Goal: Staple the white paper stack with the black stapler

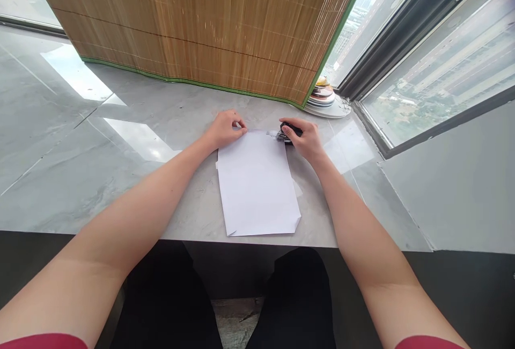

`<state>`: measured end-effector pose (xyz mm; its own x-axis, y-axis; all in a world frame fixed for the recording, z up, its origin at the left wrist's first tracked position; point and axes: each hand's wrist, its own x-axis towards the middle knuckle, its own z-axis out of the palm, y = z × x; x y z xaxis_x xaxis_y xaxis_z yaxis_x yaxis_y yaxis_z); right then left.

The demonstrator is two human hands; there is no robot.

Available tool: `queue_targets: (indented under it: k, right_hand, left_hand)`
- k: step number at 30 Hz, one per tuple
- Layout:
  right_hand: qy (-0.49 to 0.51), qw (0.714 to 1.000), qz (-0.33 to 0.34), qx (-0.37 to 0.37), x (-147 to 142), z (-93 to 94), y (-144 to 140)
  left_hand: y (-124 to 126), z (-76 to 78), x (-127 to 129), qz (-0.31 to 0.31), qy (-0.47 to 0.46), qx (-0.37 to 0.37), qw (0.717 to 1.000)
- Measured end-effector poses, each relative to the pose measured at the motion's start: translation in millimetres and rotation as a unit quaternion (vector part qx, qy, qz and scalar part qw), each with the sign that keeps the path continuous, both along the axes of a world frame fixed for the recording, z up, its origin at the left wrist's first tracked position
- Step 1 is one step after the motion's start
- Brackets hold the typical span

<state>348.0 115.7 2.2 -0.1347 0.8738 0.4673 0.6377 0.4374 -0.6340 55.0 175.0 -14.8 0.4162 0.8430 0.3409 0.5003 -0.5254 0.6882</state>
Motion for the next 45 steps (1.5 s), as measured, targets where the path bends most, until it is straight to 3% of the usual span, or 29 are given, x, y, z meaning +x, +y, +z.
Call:
queue_targets:
  k: [24,34,45]
  right_hand:
    - [-0.053,0.999,-0.007,0.009,-16,-2.0,-1]
    - [-0.108,0.994,-0.026,0.007,-16,-0.8,-2]
    - [-0.138,0.99,-0.039,-0.012,-21,1.8,-5]
  left_hand:
    - [4,-3.0,2,-0.003,-0.029,-0.003,1.0]
    - [-6,5.9,3,0.009,-0.008,-0.011,1.0]
    - [-4,4.9,3,0.01,-0.008,-0.009,1.0]
